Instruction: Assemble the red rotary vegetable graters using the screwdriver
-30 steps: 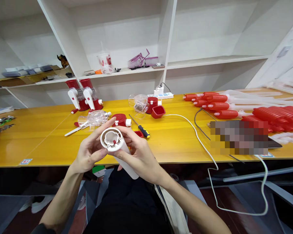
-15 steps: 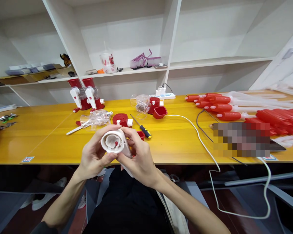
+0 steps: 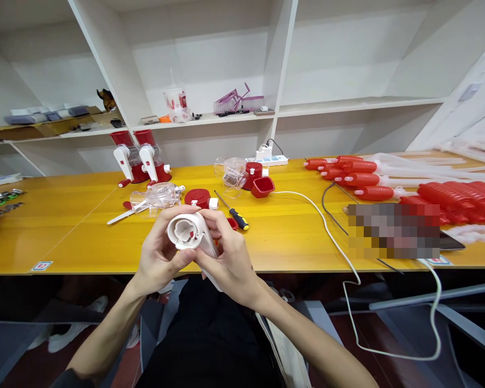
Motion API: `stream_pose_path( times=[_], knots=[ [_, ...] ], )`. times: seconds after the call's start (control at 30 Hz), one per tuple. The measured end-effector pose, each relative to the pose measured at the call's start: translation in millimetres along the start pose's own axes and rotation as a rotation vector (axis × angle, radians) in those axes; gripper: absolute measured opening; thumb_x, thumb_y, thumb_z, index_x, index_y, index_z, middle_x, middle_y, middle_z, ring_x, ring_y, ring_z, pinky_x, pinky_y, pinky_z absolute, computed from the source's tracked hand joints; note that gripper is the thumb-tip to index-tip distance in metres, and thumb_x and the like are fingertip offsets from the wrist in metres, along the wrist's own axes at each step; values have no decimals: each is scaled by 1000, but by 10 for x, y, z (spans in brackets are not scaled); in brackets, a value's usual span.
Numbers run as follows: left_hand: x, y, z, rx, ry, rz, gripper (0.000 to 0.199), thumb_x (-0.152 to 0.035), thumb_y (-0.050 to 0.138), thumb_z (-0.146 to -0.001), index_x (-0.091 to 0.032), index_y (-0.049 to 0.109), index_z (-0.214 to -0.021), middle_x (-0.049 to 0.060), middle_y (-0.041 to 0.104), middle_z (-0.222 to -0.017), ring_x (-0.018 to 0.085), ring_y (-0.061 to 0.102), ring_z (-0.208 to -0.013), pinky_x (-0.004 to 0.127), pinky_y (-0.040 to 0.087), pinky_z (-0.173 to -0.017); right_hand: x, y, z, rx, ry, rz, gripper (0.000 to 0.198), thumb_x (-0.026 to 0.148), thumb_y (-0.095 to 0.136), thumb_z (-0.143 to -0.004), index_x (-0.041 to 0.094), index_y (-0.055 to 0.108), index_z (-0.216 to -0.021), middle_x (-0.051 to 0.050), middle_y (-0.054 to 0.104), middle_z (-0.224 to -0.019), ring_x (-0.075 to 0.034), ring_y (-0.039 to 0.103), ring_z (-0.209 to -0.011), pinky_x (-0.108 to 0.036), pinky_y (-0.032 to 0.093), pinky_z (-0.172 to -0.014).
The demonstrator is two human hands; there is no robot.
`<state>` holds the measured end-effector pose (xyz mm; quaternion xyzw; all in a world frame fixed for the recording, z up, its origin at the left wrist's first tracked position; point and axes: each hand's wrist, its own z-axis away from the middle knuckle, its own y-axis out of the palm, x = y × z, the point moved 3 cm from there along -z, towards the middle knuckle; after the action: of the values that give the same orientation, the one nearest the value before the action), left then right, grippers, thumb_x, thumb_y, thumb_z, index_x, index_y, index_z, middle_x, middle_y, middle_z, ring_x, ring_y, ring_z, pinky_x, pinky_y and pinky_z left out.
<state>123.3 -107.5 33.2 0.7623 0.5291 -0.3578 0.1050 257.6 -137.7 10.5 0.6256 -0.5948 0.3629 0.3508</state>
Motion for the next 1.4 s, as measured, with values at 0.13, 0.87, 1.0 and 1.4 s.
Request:
stream_pose_path(
  times=[0.13,0.87,1.0,1.4],
  knots=[
    [1,3,-17,-12,9,18,44,-34,73,-89,-30,59,-131,5,67,-116,17,69,-93,25,60,-70,-7,-2,0,28,7,0,54,41,75,-82,26,50,-128,-8,63,-125,-15,70,-93,-16,55,-48],
    [73,-143,-29,134,-58,216,48,-34,66,-94,-30,53,-140,6,61,-117,17,63,-101,26,56,-89,127,-51,-34,162,50,-168,46,34,63,-92,28,50,-136,-6,62,-124,-13,64,-106,-23,60,-82],
    [31,-115,45,190,-127,197,55,-30,66,-94,-34,46,-145,8,54,-134,19,64,-103,25,61,-76,91,-24,-41,185,236,-444,44,40,66,-89,30,53,-130,-3,61,-112,-10,62,-86,-21,58,-64],
    [54,-69,113,291,-307,433,53,-31,61,-97,-35,42,-145,11,53,-135,22,65,-105,26,66,-71,85,71,-62,235,389,-687,56,31,77,-73,29,52,-123,0,54,-98,-6,51,-73,-18,51,-55]
  ],
)
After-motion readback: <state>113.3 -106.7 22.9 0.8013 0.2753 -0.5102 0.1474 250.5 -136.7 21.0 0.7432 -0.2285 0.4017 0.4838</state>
